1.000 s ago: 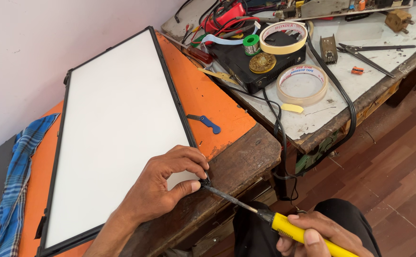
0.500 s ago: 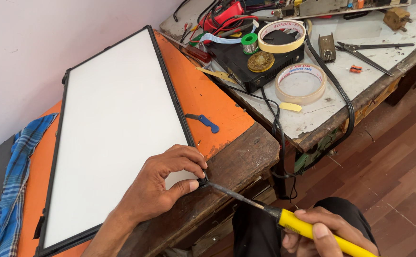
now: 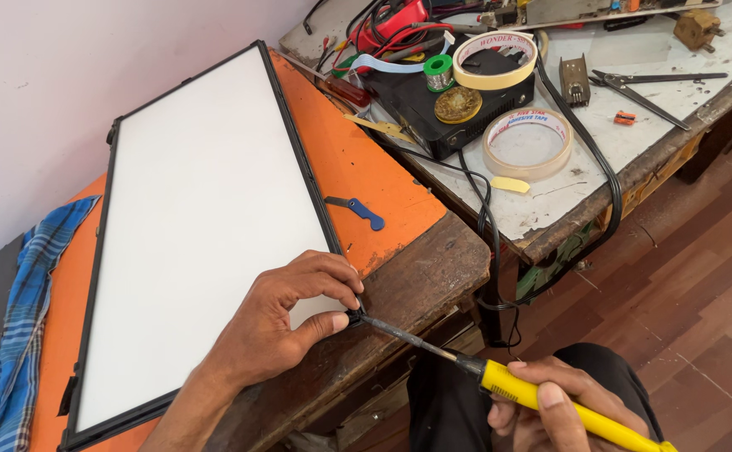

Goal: The person uses a soldering iron to apply heat and solder to a small component on the edge of a rectangular panel. They repeatedly position the component, apply the soldering iron, and check the joint while working at a cluttered electronics workbench.

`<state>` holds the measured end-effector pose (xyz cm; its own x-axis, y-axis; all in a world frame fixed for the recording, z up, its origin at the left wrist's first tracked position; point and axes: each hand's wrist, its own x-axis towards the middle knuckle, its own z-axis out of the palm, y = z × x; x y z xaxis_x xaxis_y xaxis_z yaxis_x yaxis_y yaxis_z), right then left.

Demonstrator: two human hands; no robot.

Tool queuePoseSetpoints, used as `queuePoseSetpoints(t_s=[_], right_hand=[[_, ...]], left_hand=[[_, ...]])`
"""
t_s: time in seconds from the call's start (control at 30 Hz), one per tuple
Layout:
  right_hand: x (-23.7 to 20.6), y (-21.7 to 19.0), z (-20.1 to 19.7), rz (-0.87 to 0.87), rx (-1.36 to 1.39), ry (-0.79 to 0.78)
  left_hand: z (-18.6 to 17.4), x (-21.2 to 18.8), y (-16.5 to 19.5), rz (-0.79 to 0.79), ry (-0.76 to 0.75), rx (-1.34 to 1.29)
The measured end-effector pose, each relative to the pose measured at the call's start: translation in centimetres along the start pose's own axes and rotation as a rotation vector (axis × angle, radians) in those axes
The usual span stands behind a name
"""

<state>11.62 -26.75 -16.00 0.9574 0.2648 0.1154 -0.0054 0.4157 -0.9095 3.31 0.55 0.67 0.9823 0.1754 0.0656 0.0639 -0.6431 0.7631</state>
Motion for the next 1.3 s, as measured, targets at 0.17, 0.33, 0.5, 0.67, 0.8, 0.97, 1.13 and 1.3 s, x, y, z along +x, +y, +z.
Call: queuePoseSetpoints(t_s=[0.17, 0.33, 0.5, 0.67, 0.8, 0.97, 1.13, 1.3], right_hand=[[-0.1, 0.1, 1.0, -0.009, 0.14, 0.073], [0.2, -0.1, 0.9, 0.017, 0.112, 0.043], [0.0, 0.3, 0.9, 0.046, 0.094, 0.068], [0.0, 1.1, 1.1, 0.006, 0.22, 0.087], [0.0, 0.9, 0.7, 0.026, 0.192, 0.094], [0.6, -0.5, -0.5, -0.051, 0.328, 0.133], [2.2, -2.0, -1.3, -0.082, 0.294, 0.233], [2.4, -3.3, -1.3, -0.075, 0.084, 0.247]], left_hand=[[-0.1, 0.1, 0.0, -0.01, 0.001, 0.012], [0.0, 0.2, 0.2, 0.024, 0.015, 0.01], [-0.1, 0.3, 0.3, -0.013, 0.001, 0.007], [-0.1, 0.3, 0.2, -0.015, -0.004, 0.009], [-0.1, 0.4, 0.1, -0.001, 0.001, 0.016], [0.0, 0.4, 0.2, -0.009, -0.001, -0.005], [-0.1, 0.4, 0.4, -0.003, 0.002, 0.007], [0.0, 0.3, 0.5, -0.093, 0.013, -0.019]])
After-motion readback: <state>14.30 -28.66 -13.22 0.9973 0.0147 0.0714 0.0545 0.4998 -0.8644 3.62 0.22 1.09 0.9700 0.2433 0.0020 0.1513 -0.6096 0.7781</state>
